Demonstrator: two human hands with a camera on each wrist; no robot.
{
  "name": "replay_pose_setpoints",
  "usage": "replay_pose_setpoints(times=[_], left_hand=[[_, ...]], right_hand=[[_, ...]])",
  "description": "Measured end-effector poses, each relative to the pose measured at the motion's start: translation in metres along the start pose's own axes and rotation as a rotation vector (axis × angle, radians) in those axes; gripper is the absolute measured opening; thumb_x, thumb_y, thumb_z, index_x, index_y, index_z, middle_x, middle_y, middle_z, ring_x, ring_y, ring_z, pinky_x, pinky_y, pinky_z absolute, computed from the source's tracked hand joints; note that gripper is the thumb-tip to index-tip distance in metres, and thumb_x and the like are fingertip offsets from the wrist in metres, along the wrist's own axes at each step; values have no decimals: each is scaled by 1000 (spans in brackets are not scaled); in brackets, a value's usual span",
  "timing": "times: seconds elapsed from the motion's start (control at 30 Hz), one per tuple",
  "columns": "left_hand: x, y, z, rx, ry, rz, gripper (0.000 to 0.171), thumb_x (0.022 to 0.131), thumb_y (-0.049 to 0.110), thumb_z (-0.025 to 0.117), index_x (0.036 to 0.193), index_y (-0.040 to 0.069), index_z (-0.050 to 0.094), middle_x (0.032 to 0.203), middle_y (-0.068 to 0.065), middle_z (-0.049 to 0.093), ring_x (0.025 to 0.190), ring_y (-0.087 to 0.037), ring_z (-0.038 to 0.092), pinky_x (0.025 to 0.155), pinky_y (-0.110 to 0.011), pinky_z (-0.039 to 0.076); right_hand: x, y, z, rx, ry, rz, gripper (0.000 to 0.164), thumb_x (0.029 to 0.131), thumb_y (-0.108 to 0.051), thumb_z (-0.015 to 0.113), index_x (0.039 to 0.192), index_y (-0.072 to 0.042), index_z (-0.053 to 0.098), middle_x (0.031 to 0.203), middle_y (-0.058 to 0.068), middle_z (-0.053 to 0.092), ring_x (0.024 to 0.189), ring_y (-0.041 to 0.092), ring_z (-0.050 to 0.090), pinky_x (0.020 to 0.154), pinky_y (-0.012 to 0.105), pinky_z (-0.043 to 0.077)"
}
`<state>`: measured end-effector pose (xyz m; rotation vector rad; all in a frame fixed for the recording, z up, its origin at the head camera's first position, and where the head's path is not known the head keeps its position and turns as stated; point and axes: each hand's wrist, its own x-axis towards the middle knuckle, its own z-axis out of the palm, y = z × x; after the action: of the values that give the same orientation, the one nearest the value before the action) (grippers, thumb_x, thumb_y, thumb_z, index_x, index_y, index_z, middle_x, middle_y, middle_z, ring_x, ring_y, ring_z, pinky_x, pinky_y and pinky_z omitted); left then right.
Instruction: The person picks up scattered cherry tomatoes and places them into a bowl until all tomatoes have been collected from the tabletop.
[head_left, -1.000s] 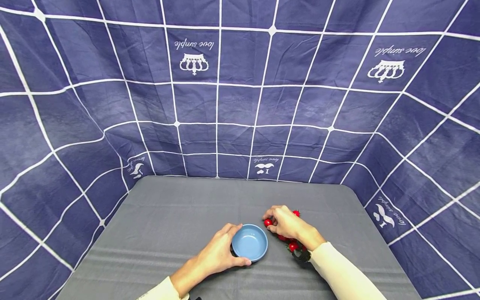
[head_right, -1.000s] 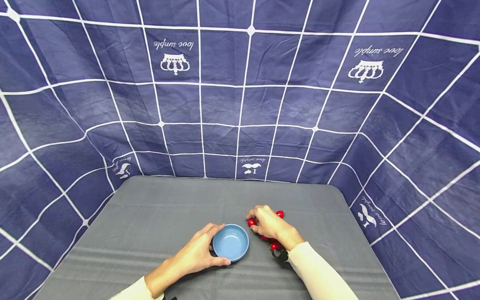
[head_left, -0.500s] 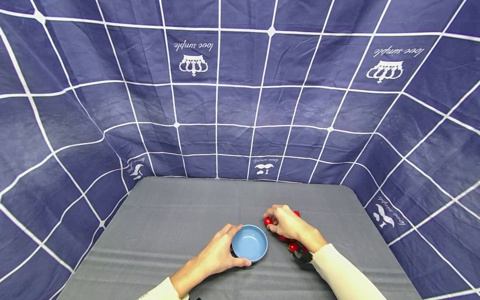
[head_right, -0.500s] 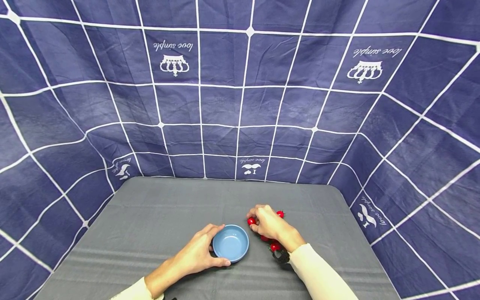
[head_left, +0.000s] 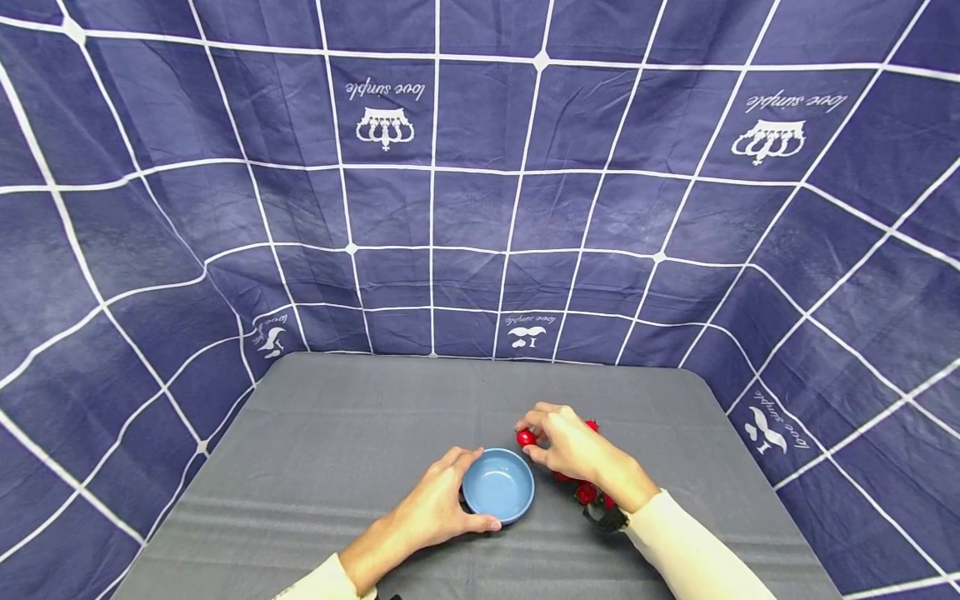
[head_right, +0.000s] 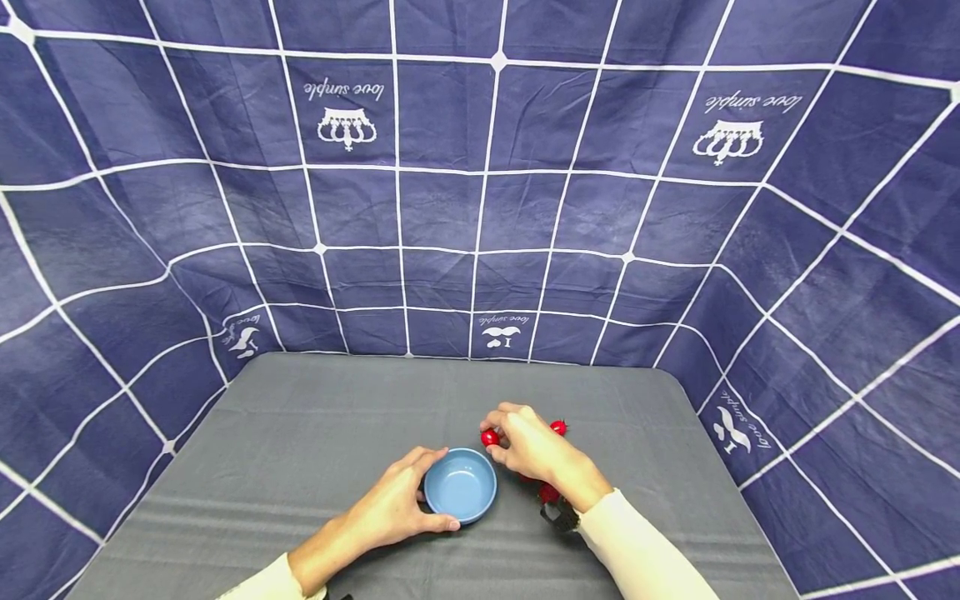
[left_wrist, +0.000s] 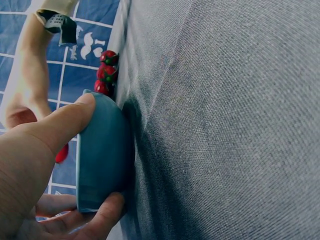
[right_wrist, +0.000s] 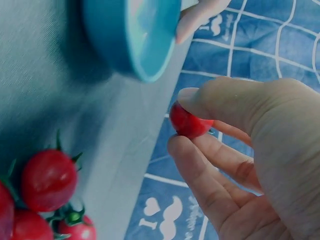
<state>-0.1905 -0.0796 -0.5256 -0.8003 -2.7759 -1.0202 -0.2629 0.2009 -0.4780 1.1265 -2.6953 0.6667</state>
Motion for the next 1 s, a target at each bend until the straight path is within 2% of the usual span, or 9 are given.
replay_pose_setpoints(times=[0.2, 0.43, 0.6, 0.77, 1.0], left_hand=[[-1, -1, 0, -11, 7, 13, 110, 76, 49, 111, 158, -6, 63, 142, -14, 73, 125, -32, 77, 109, -46, 66], [-1, -1, -1, -4, -4, 3, 110, 77, 50, 110, 159, -6, 63, 142, -12, 73, 125, -32, 76, 109, -45, 66], [0, 0, -2, -21, -30, -24, 110, 77, 48, 111, 160, -6, 62, 144, -12, 72, 126, -33, 75, 110, -45, 65], [0, 1, -3, -32, -40, -33, 110, 77, 48, 111, 160, -6, 62, 144, -13, 71, 125, -32, 74, 108, -44, 65], [0, -1, -2, -15, -17, 0, 109, 77, 50, 110, 158, -6, 64, 142, -13, 73, 125, -33, 76, 109, -45, 66]], right_hand=[[3, -20, -2, -29, -5, -50, 29, 93, -1, 93, 120, -5, 84, 109, 5, 80, 90, 15, 83, 81, 25, 69], [4, -35, -1, 3, -34, -75, 30, 94, -3, 93, 123, -6, 84, 113, 3, 80, 92, 17, 83, 81, 23, 67], [4, -39, 2, 22, -45, -85, 29, 95, -3, 92, 123, -6, 85, 111, 3, 79, 93, 21, 81, 79, 20, 64], [4, -40, 3, 34, -60, -79, 30, 95, -4, 92, 124, -6, 85, 111, 3, 79, 93, 22, 81, 80, 21, 64], [2, -39, 2, 71, -118, -36, 37, 95, -10, 93, 130, -6, 84, 120, 8, 79, 102, 22, 87, 87, 27, 68]])
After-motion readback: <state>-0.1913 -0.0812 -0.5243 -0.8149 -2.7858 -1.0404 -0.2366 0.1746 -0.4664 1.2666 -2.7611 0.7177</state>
